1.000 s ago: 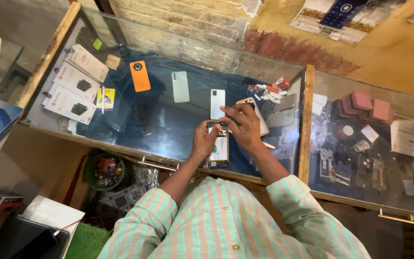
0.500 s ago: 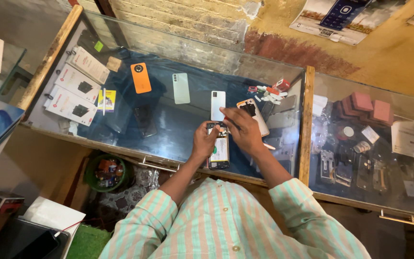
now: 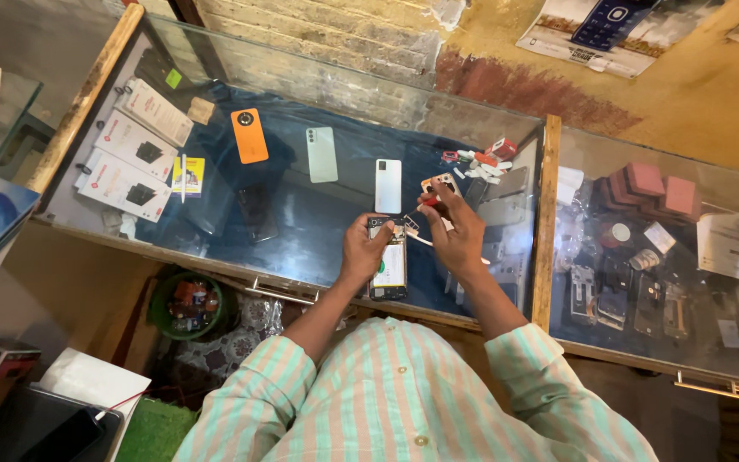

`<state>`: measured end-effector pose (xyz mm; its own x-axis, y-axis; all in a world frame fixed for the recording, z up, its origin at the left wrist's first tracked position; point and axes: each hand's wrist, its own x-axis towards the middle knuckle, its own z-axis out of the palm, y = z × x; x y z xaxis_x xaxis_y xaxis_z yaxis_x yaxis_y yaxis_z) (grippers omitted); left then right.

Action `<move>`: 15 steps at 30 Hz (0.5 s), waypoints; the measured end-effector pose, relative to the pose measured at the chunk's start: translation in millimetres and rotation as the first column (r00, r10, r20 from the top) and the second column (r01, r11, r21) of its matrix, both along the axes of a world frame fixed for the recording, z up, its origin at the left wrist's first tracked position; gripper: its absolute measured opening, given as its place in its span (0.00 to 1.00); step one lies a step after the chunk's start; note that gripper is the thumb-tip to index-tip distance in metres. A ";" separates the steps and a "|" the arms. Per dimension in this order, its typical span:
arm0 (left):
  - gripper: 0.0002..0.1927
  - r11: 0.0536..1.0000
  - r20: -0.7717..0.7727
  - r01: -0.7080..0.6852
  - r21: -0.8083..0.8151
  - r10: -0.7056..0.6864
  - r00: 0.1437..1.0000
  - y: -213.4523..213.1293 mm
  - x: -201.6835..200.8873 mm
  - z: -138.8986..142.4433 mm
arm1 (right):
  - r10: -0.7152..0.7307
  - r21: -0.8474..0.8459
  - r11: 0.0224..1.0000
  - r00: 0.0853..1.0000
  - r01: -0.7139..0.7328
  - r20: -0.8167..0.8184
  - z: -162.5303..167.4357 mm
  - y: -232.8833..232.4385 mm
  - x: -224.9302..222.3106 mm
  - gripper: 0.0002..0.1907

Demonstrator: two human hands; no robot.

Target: The person uses a plastic pry tool to separate the back cover from a disassembled smartphone, then powers the device on to confirm the screen displays the brand logo and lock screen. After confirming operation, the person powers the device off and uses a red-tipped tool to adjust internal components near the motherboard.

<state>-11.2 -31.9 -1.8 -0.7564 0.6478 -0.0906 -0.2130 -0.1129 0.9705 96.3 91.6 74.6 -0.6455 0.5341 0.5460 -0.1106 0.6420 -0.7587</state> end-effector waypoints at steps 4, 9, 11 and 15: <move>0.09 0.999 0.004 -0.001 0.035 0.001 1.000 0.9 0.1 -0.9 | 0.014 0.000 1.000 1.000 -0.014 -0.009 -4.5 -1.5 1.5 0.24; 0.09 0.998 0.021 0.016 0.054 -0.017 1.000 -0.5 0.8 -1.1 | 0.014 0.021 1.000 1.000 -0.014 -0.006 -7.2 -0.8 0.9 0.25; 0.09 0.999 0.033 0.022 0.041 -0.024 0.999 -1.0 0.7 -1.0 | 0.014 0.023 1.000 1.000 -0.014 0.005 -7.3 0.0 0.7 0.25; 0.09 0.999 0.001 0.014 0.047 -0.014 1.000 -0.9 0.2 -1.5 | 0.019 0.015 1.000 1.000 -0.019 0.010 -7.3 -0.4 0.7 0.25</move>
<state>-11.0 -32.8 -3.3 -0.7471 0.6619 -0.0612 -0.2162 -0.1549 0.9640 97.0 91.2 67.3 -0.6608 0.5131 0.5478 -0.1157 0.6515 -0.7498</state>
